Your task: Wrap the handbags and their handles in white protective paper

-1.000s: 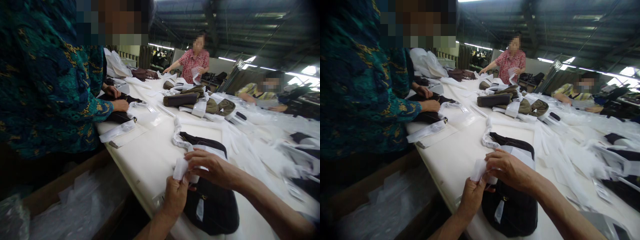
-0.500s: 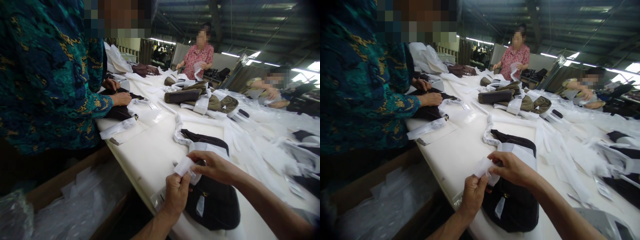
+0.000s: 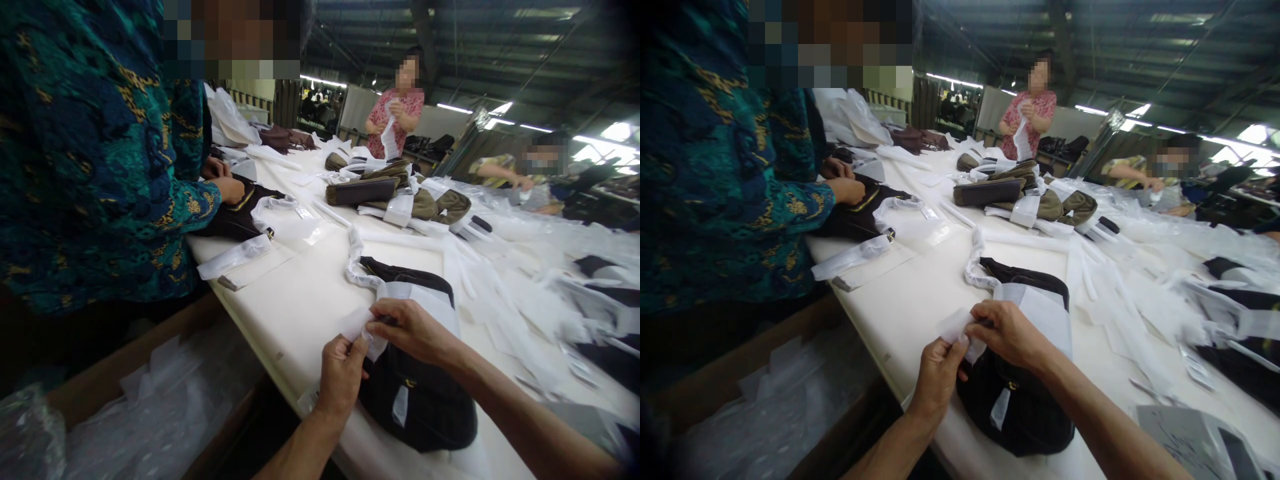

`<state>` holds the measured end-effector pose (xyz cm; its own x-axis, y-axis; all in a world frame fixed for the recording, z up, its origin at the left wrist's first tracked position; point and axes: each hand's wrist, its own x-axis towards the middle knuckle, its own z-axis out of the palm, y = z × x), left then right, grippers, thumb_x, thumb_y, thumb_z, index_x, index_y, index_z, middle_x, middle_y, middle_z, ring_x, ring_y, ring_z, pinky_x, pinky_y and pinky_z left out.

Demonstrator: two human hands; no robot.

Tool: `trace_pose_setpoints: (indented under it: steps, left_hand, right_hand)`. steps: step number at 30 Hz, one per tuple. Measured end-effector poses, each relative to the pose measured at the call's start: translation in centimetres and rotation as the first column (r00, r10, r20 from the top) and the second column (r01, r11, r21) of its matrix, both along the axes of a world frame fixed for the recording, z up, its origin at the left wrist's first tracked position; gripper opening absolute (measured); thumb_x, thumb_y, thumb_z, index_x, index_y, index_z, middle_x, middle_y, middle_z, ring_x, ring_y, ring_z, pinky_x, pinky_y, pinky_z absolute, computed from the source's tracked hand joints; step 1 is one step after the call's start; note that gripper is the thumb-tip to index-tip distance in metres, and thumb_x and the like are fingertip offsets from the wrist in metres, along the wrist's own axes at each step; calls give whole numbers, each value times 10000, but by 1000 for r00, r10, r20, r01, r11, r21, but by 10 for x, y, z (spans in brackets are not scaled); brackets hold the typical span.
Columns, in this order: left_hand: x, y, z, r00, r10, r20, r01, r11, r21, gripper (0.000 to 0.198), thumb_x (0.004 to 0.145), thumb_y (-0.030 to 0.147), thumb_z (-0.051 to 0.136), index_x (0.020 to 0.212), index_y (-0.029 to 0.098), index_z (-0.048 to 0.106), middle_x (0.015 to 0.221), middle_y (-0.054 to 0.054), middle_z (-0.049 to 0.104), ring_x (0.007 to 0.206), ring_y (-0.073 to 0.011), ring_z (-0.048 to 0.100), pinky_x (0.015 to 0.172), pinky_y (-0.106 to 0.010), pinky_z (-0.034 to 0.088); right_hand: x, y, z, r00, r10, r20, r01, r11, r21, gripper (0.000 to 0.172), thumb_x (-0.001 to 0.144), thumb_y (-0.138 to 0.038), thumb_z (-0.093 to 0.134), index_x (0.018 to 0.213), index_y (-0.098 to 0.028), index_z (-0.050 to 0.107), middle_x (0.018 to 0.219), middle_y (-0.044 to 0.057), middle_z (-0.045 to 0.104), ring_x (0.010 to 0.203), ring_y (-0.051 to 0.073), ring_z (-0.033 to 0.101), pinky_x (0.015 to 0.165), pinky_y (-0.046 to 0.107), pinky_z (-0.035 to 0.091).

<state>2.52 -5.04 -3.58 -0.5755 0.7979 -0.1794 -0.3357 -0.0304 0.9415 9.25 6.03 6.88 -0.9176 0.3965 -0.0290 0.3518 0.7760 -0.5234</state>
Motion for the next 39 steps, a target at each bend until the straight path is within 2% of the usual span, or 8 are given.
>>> trace_pose_setpoints:
  steps: [6,9,13,19,25,30,34,39]
  left_hand:
    - [-2,0,6,998,-8,70,6,1000,22,384,764,481,538,693,104,563,512,36,440,421,-55,374,356,-154,332]
    - [-3,-1,8,999,-32,44,30,998,59,376,779,469,523,705,103,566,515,38,428,430,-53,361,369,-154,337]
    - [-4,-1,7,999,-28,24,28,999,34,372,785,458,515,742,97,590,541,27,444,448,-63,377,375,-160,356]
    - [-5,0,8,999,-51,19,51,998,22,372,782,448,520,786,91,623,568,19,485,449,-67,411,370,-157,363]
    - [-5,-4,10,996,-71,-46,73,996,46,365,789,441,510,797,102,646,561,23,490,449,-70,412,383,-160,373]
    - [-3,-7,13,982,-82,-169,89,995,39,342,795,415,505,798,112,664,562,10,540,462,-90,443,420,-179,384]
    - [-4,-8,16,975,-74,-207,82,996,28,327,781,406,524,849,125,678,590,-6,584,460,-103,466,435,-193,389]
    - [-2,-5,15,984,-73,-160,75,997,2,328,759,426,556,848,127,656,565,17,550,442,-82,430,403,-176,369]
  right_hand:
    - [4,-12,13,966,248,-72,-173,829,531,334,799,-172,533,1128,-229,524,989,71,577,920,205,517,909,438,333]
    - [4,-18,11,939,343,20,-284,744,604,245,823,-121,482,1005,-251,582,872,30,579,805,166,517,935,454,285]
    - [9,-19,8,929,364,61,-330,746,579,210,831,-113,449,860,-239,614,783,17,568,727,150,493,897,425,300]
    - [21,-15,12,958,277,77,-283,858,428,152,802,-201,489,857,-226,629,842,44,564,760,170,499,846,411,330]
    - [16,-12,1,1000,-9,-27,16,968,252,119,770,-269,566,860,-215,622,847,51,576,787,189,534,717,341,397]
    - [12,3,7,992,-108,64,111,993,-43,444,659,-327,663,1071,-196,564,949,54,613,827,219,568,684,313,434]
    - [13,16,7,979,-14,202,113,867,-485,268,700,-383,617,850,-162,644,682,3,629,619,156,559,554,242,413]
    - [10,18,0,990,-113,85,140,859,-492,167,695,-311,611,718,-148,636,620,-14,600,573,127,529,529,219,385]
